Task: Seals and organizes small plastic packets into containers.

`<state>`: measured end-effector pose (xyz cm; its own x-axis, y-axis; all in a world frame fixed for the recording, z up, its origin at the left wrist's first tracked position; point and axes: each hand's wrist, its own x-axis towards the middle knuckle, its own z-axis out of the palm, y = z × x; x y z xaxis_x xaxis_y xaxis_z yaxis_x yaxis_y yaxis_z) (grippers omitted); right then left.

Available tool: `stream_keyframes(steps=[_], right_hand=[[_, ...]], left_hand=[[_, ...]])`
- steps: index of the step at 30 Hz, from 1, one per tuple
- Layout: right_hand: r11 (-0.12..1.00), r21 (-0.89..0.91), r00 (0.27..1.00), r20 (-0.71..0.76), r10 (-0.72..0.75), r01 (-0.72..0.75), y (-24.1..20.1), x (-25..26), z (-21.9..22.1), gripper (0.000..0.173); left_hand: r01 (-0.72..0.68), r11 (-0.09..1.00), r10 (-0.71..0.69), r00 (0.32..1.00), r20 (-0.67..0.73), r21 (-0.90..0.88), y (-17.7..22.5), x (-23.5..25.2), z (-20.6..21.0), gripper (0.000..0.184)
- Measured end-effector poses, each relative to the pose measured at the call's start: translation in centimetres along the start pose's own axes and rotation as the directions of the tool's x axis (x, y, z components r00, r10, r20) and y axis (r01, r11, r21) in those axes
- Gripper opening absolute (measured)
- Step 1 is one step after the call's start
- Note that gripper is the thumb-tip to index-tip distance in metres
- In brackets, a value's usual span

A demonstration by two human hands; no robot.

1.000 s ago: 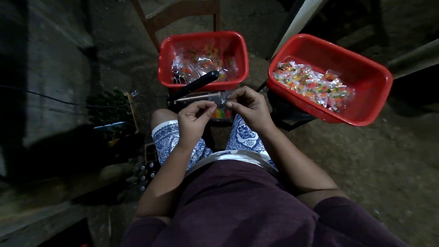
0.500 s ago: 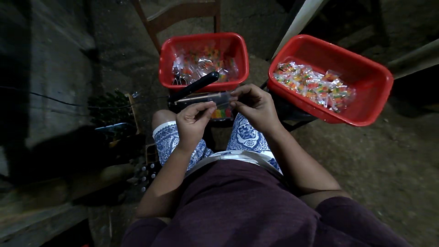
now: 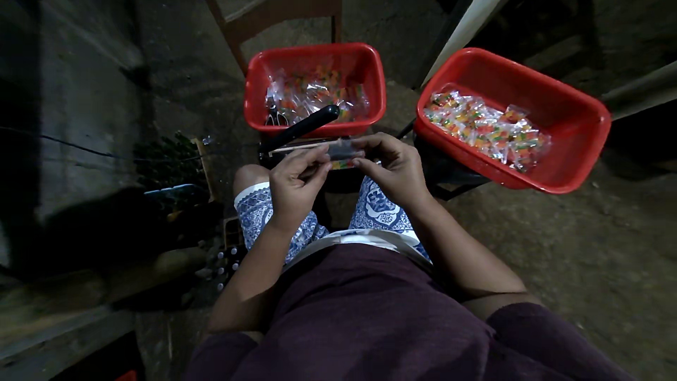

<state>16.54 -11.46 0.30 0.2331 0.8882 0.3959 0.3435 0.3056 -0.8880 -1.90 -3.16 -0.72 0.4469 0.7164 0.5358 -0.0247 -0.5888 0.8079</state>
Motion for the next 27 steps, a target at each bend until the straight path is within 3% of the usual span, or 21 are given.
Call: stream_keyframes(steps=[7,11,15,19,27], right_hand=[[0.948,-0.293,0.991,-0.009,-0.13,0.122,-0.2,-0.2,0.5,0.021],[0.948,-0.3,0.993,-0.01,-0.119,0.11,0.2,-0.2,0.5,0.013],[0.992,-0.126,0.998,0.057,0.022,-0.014,0.6,0.0,0.0,0.01],[0.977,0.104,0.982,0.062,0.179,-0.185,1.5,0.2,0.1,0.009],[0.915,0.254,0.949,0.05,0.311,-0.313,2.3,0.4,0.2,0.013]], left_hand=[[-0.018,0.969,0.007,0.999,0.046,0.246,0.6,0.0,-0.3,0.021],[0.085,0.975,-0.095,0.995,0.038,0.205,0.5,0.2,-0.3,0.012],[0.254,0.965,-0.249,0.965,0.076,-0.06,0.1,0.6,-0.4,0.01],[0.376,0.904,-0.367,0.927,0.082,-0.203,-0.7,0.5,0.1,0.007],[0.463,0.846,-0.457,0.885,0.088,-0.264,-1.7,0.2,0.7,0.018]])
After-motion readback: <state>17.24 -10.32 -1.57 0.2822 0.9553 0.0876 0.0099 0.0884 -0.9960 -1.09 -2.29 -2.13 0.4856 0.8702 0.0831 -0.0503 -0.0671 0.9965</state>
